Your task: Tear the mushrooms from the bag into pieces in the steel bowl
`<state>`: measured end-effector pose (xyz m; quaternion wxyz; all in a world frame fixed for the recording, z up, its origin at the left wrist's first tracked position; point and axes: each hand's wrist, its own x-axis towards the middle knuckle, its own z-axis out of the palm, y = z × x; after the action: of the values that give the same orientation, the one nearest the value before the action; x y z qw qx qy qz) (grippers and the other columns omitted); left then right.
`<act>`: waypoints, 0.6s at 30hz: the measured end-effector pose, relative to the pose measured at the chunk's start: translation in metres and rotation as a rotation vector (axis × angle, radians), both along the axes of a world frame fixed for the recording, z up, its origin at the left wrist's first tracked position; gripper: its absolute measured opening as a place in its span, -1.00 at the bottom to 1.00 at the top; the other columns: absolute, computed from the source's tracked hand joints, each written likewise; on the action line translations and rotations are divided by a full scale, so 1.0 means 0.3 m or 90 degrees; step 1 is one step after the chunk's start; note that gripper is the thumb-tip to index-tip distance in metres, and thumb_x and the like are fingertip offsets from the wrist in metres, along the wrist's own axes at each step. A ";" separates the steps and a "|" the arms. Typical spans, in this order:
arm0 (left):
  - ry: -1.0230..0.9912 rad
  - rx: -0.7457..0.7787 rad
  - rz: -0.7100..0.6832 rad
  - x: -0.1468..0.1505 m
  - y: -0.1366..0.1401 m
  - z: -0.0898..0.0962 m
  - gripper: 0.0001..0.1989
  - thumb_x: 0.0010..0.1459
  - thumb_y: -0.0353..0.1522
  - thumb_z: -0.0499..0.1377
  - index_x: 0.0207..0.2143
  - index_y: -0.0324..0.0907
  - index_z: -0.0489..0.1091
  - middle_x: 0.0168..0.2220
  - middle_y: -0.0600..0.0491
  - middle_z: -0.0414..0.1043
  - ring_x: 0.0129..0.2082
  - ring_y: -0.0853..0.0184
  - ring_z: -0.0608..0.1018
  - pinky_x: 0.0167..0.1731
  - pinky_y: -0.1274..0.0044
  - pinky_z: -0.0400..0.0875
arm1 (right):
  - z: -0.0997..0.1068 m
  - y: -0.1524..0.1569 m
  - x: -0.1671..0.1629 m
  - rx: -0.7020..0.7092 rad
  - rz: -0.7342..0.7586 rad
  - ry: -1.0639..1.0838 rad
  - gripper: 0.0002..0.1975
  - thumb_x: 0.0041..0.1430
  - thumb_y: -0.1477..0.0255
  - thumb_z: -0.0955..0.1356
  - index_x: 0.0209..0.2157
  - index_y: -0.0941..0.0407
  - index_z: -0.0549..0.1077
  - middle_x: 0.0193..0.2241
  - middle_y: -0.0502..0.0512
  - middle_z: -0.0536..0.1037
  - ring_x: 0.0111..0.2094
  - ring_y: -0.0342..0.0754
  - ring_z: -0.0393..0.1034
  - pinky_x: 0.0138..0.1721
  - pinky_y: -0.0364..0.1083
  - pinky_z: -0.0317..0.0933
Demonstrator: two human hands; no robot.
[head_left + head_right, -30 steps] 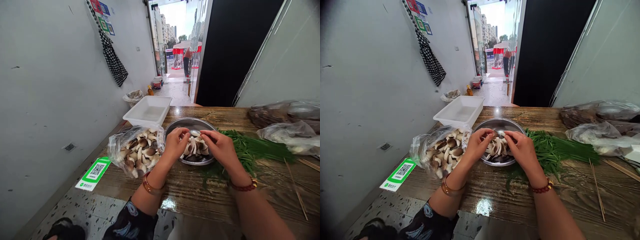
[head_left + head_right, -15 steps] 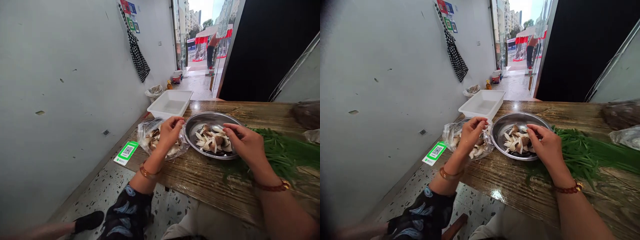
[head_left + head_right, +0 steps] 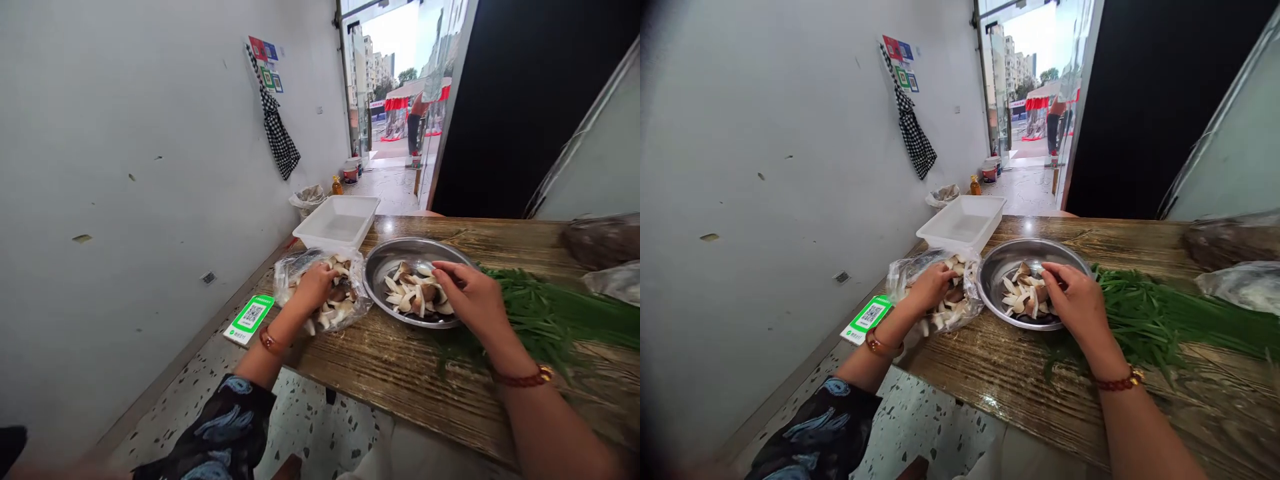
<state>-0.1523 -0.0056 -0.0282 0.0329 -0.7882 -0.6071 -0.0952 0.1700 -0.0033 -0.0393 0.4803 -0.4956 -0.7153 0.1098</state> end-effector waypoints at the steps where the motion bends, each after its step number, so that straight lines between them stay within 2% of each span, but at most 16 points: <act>1: 0.016 -0.002 -0.009 0.000 0.006 -0.003 -0.76 0.07 -0.49 0.09 -0.25 -0.17 0.52 -0.30 -0.09 0.43 -0.20 0.19 0.42 -0.15 0.41 0.27 | 0.003 0.000 -0.001 0.002 0.005 0.001 -0.69 0.22 0.25 0.26 -0.18 0.10 0.56 -0.23 0.16 0.62 -0.27 0.07 0.50 -0.22 0.03 0.33; 5: 0.035 -0.001 -0.034 -0.008 0.032 0.001 -0.84 0.00 -0.38 0.23 -0.30 -0.14 0.51 -0.32 -0.08 0.42 -0.22 0.15 0.42 -0.17 0.40 0.26 | 0.020 0.001 -0.011 -0.001 0.025 -0.007 -0.70 0.25 0.32 0.25 -0.16 0.14 0.54 -0.19 0.19 0.61 -0.21 0.04 0.49 -0.19 0.00 0.33; 9: 0.065 0.017 -0.060 -0.016 0.066 0.023 -0.79 0.06 -0.43 0.13 -0.25 -0.09 0.49 -0.32 -0.06 0.42 -0.23 0.15 0.42 -0.18 0.41 0.25 | 0.027 0.011 -0.020 0.010 0.029 -0.003 -0.74 0.24 0.39 0.26 -0.16 0.15 0.54 -0.20 0.18 0.61 -0.22 0.00 0.49 -0.17 -0.05 0.32; 15: 0.180 0.006 -0.111 -0.030 0.102 0.036 -0.84 0.09 -0.36 0.08 -0.39 -0.17 0.46 -0.38 -0.06 0.40 -0.33 0.17 0.40 -0.28 0.43 0.24 | 0.037 0.015 -0.035 0.012 0.004 -0.011 -0.80 0.23 0.43 0.29 -0.20 0.09 0.55 -0.24 0.09 0.61 -0.21 -0.04 0.48 -0.16 -0.11 0.27; 18: 0.115 0.030 -0.136 -0.054 0.134 0.020 -0.80 0.13 -0.30 0.02 -0.42 -0.08 0.43 -0.37 0.05 0.41 -0.35 0.24 0.38 -0.27 0.46 0.23 | 0.047 0.021 -0.035 0.022 -0.001 -0.027 -0.80 0.25 0.42 0.29 -0.19 0.08 0.54 -0.26 0.06 0.60 -0.22 -0.07 0.46 -0.17 -0.13 0.25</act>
<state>-0.1683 0.0346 -0.0224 0.0959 -0.8528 -0.5118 -0.0411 0.1596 0.0030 -0.0253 0.4739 -0.4902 -0.7264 0.0865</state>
